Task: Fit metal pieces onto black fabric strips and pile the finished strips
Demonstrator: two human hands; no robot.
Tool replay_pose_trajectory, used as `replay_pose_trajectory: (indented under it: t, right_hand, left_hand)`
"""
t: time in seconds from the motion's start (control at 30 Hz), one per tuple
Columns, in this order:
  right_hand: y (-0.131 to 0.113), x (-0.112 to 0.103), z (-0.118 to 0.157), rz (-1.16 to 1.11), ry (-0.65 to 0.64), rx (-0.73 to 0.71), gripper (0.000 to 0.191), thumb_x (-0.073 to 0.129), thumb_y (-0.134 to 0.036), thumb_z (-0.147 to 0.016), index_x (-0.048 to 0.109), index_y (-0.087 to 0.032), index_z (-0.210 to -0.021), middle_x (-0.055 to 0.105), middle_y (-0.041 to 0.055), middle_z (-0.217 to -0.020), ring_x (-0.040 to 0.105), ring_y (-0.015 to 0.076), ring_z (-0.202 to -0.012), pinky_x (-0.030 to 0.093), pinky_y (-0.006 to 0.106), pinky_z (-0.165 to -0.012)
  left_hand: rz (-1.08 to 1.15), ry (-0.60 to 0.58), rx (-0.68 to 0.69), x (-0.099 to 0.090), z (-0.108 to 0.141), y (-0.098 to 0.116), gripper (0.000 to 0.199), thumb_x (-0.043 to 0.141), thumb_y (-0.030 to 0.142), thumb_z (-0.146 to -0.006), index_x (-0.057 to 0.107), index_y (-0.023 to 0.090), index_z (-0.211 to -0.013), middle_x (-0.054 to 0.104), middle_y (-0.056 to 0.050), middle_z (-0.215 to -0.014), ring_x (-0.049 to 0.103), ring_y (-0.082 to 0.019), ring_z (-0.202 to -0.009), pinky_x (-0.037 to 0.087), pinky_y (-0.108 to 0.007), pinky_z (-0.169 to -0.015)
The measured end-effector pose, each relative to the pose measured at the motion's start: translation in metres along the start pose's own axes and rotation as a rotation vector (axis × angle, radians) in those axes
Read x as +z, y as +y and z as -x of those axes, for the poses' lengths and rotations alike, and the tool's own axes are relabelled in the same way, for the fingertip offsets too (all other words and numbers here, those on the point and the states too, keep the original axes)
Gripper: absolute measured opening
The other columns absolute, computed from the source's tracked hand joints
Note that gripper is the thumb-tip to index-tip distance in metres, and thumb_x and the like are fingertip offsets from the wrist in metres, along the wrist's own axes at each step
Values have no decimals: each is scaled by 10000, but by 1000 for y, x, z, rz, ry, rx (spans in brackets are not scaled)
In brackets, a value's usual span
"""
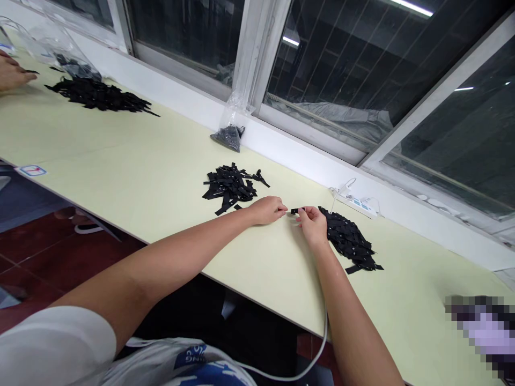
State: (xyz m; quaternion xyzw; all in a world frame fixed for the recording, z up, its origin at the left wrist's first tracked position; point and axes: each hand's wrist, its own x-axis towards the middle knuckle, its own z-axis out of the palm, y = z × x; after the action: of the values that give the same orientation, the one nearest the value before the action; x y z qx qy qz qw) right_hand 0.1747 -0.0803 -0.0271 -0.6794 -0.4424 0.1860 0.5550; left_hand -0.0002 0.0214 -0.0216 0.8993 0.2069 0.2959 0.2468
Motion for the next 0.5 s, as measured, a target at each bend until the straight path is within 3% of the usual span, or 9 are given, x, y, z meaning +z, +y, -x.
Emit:
replay_pose_trajectory:
  t: [0.13,0.3,0.5]
  right_hand:
    - [0,0,0,-11,5,3,372,690,-528,-747,632,-182,-872,695,49,-759,681,202,-683,503,260,-521]
    - [-6,1,3,-73,18,5,362,733,-494,-721,613,-185,-865,690,39,-736,695,201,-670,520,251,-510]
    - [-13,3,5,-227,66,2,367,788,-440,-667,588,-194,-851,682,22,-723,705,195,-659,592,286,-583]
  left_hand:
    - [-36,-69,-28,0,0,2,344,503,248,-924,725,178,-1176,698,-105,-1129,645,-211,-1007,477,-303,-901]
    - [21,-70,10,-3,0,7,328,485,325,-967,746,209,-1129,701,-74,-1028,644,-188,-942,482,-288,-844]
    - [117,20,17,-8,-2,17,224,591,292,-913,778,219,-1012,710,-49,-995,637,-155,-838,474,-280,-796]
